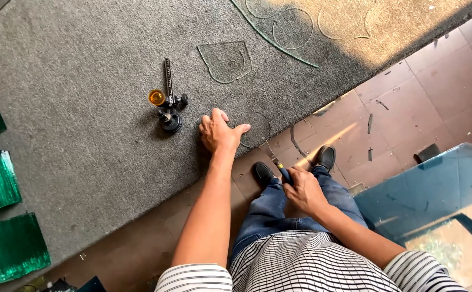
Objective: Scoring and snapping glass sheets into smaller pieces using a handheld glass cutter
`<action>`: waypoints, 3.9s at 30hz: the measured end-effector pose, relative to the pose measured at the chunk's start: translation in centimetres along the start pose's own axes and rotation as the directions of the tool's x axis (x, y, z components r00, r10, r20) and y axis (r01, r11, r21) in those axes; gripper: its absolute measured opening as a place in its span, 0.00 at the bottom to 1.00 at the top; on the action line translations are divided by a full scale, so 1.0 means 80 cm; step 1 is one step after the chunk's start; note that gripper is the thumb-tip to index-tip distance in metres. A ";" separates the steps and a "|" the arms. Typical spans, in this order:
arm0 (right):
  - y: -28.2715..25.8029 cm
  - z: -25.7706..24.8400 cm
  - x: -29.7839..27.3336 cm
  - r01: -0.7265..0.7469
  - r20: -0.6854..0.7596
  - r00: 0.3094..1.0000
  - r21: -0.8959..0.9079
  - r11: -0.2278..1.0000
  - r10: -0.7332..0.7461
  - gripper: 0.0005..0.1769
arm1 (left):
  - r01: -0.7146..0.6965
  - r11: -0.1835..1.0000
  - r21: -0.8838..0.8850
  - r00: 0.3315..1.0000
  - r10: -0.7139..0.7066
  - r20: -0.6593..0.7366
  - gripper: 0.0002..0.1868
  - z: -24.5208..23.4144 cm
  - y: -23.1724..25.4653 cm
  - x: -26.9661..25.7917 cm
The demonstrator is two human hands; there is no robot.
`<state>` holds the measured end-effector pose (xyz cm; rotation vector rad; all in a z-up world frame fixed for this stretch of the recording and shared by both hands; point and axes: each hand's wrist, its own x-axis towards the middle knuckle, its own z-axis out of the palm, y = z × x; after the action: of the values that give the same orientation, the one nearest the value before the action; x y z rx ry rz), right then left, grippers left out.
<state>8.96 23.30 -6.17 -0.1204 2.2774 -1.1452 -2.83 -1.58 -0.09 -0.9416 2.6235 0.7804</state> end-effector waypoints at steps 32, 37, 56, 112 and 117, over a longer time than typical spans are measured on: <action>0.018 0.007 0.014 0.046 -0.097 0.994 -0.070 0.996 -0.052 0.03 | -0.003 1.000 0.017 1.000 0.003 -0.004 0.32 -0.001 0.001 0.001; 0.021 0.005 0.015 0.080 -0.098 0.991 -0.074 0.994 -0.087 0.04 | -0.010 1.000 0.013 1.000 0.010 -0.013 0.32 -0.001 0.000 0.003; -0.013 -0.059 0.008 -0.051 0.107 0.992 -0.169 0.984 0.070 0.07 | -0.042 0.999 -0.008 0.997 0.042 -0.068 0.34 0.008 -0.003 -0.009; 0.017 -0.065 0.025 0.259 0.162 0.959 -0.161 0.952 -0.233 0.11 | -0.266 0.953 0.147 0.962 0.252 0.106 0.31 0.001 0.000 0.010; 0.005 -0.069 0.032 0.241 0.148 0.965 -0.171 0.955 -0.217 0.13 | -0.251 0.960 0.121 0.963 0.235 0.134 0.34 -0.002 0.005 0.013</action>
<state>3.96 26.63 -5.10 -0.5300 2.2955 -1.0003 -3.86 -1.98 -0.20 -0.5247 2.6783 0.6762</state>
